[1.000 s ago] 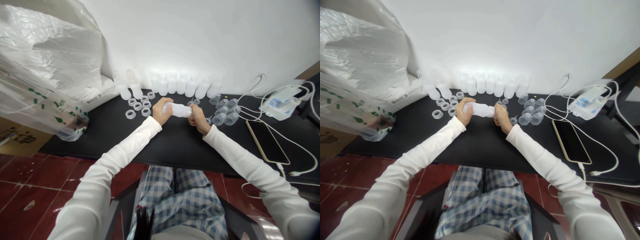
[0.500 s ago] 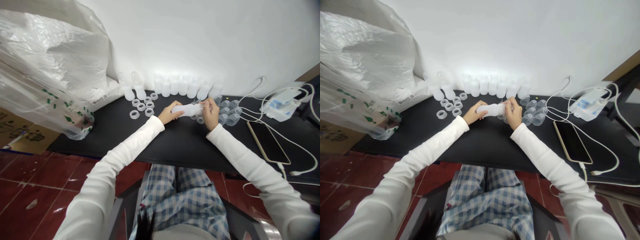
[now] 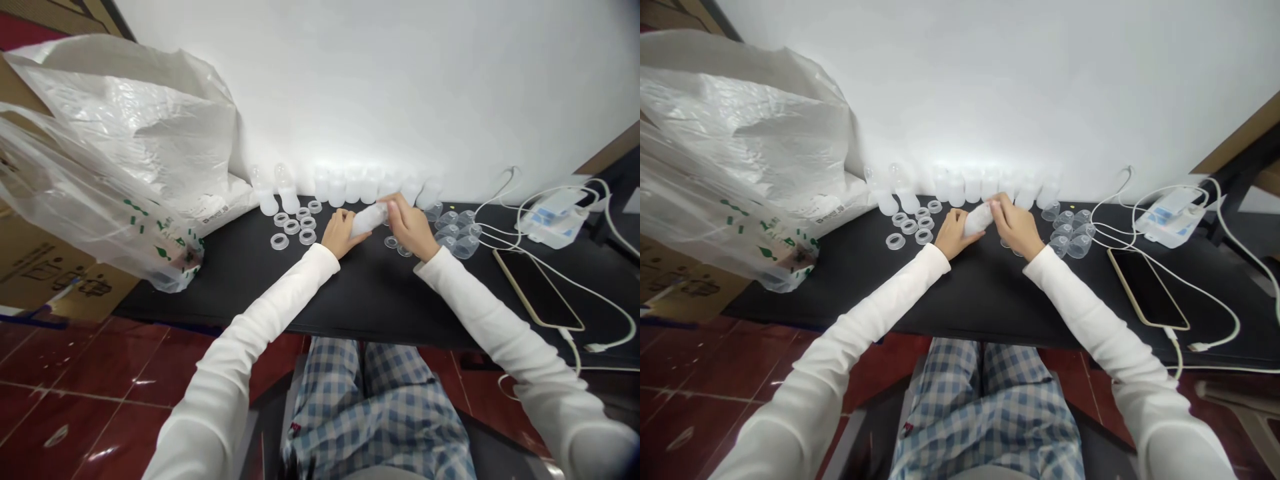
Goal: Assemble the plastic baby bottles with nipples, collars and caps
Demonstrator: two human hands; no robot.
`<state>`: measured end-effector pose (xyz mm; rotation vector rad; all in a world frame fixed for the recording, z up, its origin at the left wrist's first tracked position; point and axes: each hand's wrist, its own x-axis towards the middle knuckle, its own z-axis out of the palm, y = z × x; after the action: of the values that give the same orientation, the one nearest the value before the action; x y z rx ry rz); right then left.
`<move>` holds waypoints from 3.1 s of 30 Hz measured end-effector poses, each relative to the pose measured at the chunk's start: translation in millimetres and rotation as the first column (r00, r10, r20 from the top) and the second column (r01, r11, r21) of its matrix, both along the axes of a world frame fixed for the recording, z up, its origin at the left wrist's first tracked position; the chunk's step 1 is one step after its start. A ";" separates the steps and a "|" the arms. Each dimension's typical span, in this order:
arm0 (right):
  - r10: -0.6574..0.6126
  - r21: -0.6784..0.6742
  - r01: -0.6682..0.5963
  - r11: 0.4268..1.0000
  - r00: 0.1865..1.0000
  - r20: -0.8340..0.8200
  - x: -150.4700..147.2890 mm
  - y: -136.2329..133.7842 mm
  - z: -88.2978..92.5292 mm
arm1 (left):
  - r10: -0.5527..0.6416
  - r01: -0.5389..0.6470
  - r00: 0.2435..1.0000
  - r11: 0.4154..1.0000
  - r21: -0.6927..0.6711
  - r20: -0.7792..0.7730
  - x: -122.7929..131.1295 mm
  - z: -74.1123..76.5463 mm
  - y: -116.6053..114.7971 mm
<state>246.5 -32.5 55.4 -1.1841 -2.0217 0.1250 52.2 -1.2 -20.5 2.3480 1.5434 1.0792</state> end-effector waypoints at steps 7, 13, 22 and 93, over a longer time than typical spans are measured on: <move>0.097 0.227 -0.140 0.964 0.977 0.191 -27.8 104.3 37.6 | 0.267 -0.204 0.910 0.954 -0.218 0.317 -3.6 -10.0 14.6; 0.090 0.126 -0.147 0.981 0.922 0.377 -57.6 143.1 41.7 | 0.284 -0.245 0.899 0.957 -0.153 0.335 -12.0 11.2 8.7; 0.108 -0.042 -0.100 0.994 0.888 0.446 -55.6 110.2 22.1 | 0.423 -0.448 0.831 0.894 -0.017 0.361 -64.6 51.3 40.4; -0.211 0.137 0.166 0.977 0.854 0.475 7.1 12.4 -16.6 | 0.005 0.037 0.963 0.988 0.150 -0.269 -14.4 79.8 24.1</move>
<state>253.5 -20.1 38.7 -1.4550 -2.2887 -0.4025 37.8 22.9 59.3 2.7038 1.5710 0.9372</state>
